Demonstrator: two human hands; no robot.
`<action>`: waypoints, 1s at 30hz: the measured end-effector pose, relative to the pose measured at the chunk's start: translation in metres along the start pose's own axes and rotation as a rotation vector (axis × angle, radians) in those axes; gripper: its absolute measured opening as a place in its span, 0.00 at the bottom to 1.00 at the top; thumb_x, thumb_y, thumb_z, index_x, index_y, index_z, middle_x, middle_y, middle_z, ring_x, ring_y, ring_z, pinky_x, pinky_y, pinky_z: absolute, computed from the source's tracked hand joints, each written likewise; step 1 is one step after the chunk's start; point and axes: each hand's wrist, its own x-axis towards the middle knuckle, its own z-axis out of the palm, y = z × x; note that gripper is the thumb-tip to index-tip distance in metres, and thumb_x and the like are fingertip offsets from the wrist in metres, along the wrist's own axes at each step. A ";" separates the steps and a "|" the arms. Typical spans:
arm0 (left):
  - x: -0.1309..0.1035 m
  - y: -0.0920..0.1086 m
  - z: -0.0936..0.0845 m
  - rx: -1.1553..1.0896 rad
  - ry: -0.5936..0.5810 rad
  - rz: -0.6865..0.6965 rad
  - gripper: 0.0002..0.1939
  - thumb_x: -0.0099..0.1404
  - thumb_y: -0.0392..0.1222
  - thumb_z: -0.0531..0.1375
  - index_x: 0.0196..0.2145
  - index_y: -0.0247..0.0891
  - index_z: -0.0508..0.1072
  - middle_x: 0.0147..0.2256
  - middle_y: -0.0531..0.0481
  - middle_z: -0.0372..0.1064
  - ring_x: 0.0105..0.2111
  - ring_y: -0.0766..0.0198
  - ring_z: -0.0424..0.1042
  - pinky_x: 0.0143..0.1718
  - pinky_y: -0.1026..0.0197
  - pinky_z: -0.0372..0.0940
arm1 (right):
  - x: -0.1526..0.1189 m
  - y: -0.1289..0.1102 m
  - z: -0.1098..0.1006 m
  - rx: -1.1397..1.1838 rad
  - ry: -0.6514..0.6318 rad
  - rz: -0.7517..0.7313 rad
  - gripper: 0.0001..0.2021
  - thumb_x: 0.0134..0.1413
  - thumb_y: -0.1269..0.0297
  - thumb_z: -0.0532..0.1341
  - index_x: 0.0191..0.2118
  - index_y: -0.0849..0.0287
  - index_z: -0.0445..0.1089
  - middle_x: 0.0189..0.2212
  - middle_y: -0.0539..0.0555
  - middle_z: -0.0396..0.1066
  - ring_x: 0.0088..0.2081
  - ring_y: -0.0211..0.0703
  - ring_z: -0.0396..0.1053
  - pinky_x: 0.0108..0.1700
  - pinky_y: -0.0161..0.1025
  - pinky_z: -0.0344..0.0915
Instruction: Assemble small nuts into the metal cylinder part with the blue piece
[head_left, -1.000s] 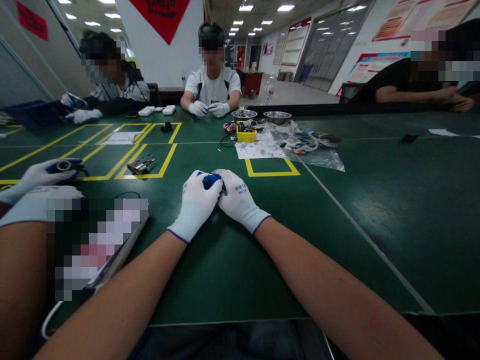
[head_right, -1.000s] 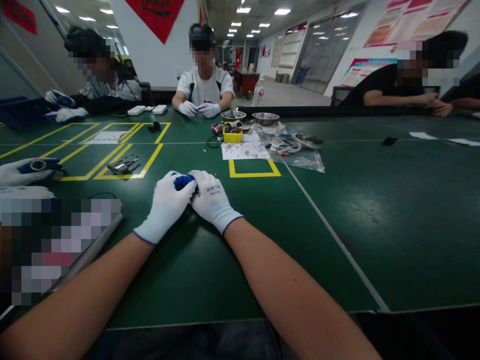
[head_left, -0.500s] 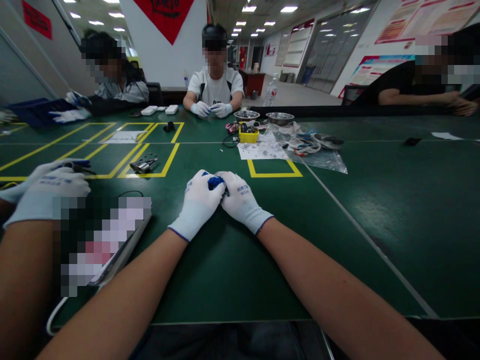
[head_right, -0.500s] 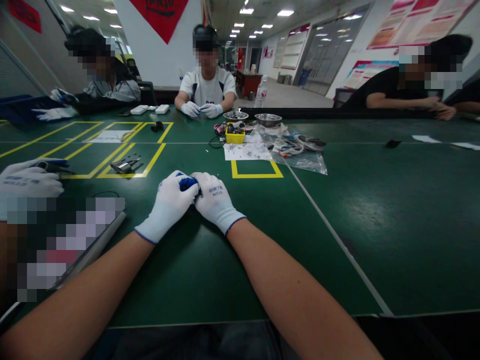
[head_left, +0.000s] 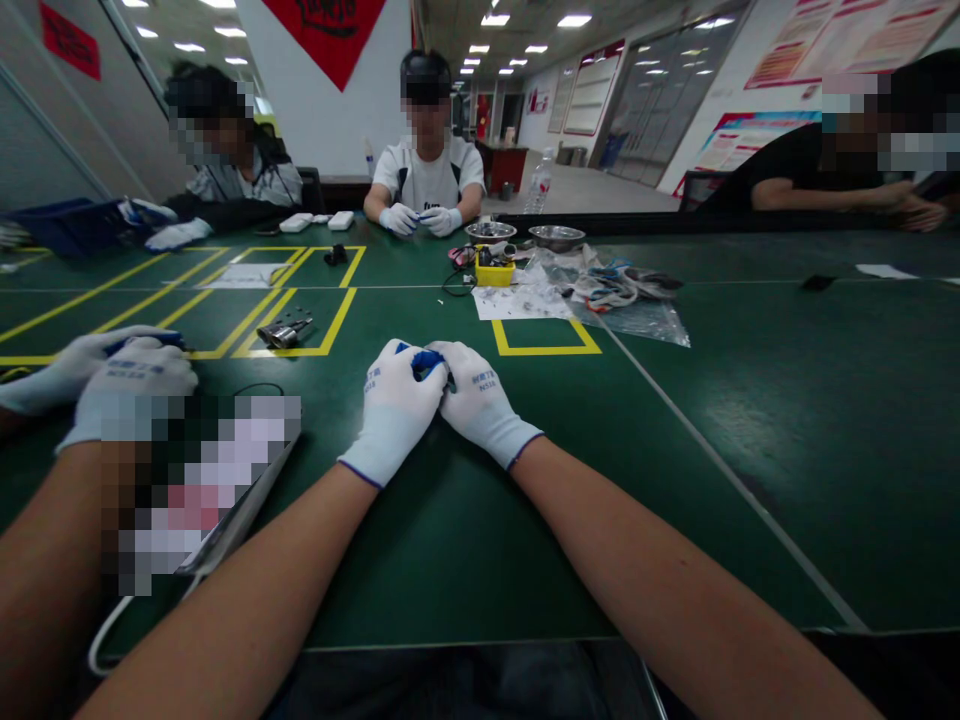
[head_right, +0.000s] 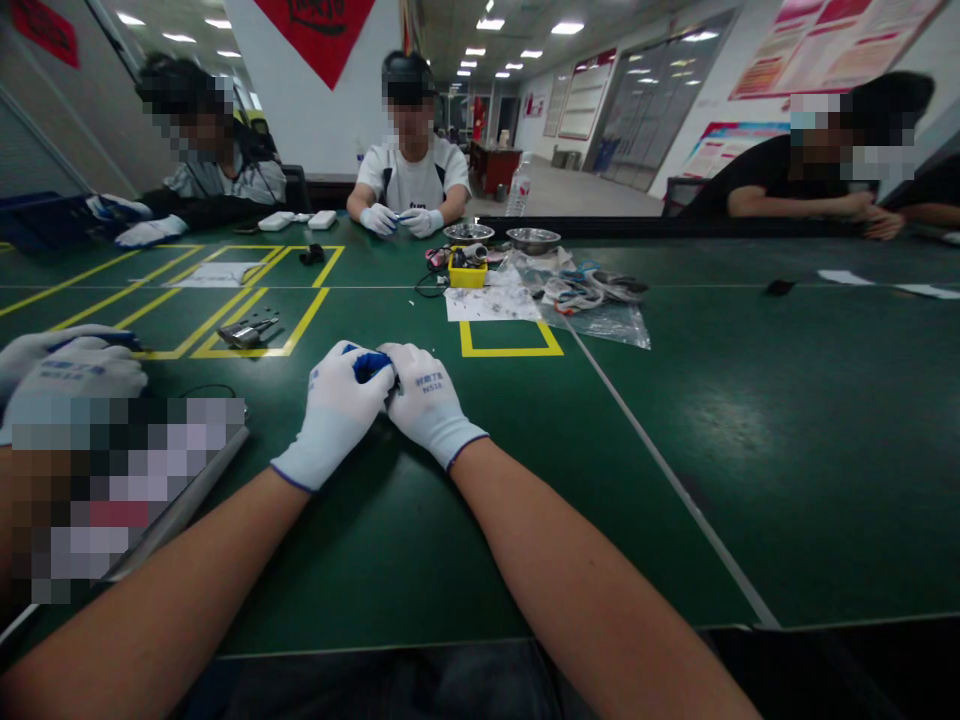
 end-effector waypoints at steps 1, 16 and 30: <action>0.000 0.000 0.000 -0.003 -0.001 -0.002 0.09 0.64 0.40 0.61 0.25 0.40 0.72 0.33 0.49 0.68 0.35 0.59 0.70 0.38 0.56 0.63 | 0.000 0.000 0.000 -0.004 0.000 0.000 0.19 0.58 0.70 0.60 0.55 0.61 0.72 0.49 0.63 0.76 0.52 0.57 0.73 0.59 0.54 0.71; 0.003 -0.002 -0.006 -0.020 -0.044 0.058 0.11 0.65 0.41 0.62 0.24 0.39 0.76 0.33 0.50 0.70 0.33 0.60 0.70 0.36 0.57 0.64 | -0.001 0.002 0.000 0.023 0.014 -0.039 0.21 0.56 0.71 0.59 0.56 0.59 0.72 0.49 0.62 0.76 0.52 0.58 0.73 0.59 0.56 0.70; -0.006 -0.003 -0.004 0.144 -0.164 0.504 0.19 0.72 0.48 0.57 0.54 0.38 0.79 0.50 0.38 0.69 0.50 0.48 0.70 0.53 0.46 0.69 | -0.001 0.015 -0.001 0.088 0.245 0.005 0.17 0.59 0.68 0.59 0.54 0.57 0.70 0.49 0.61 0.76 0.52 0.56 0.74 0.61 0.57 0.70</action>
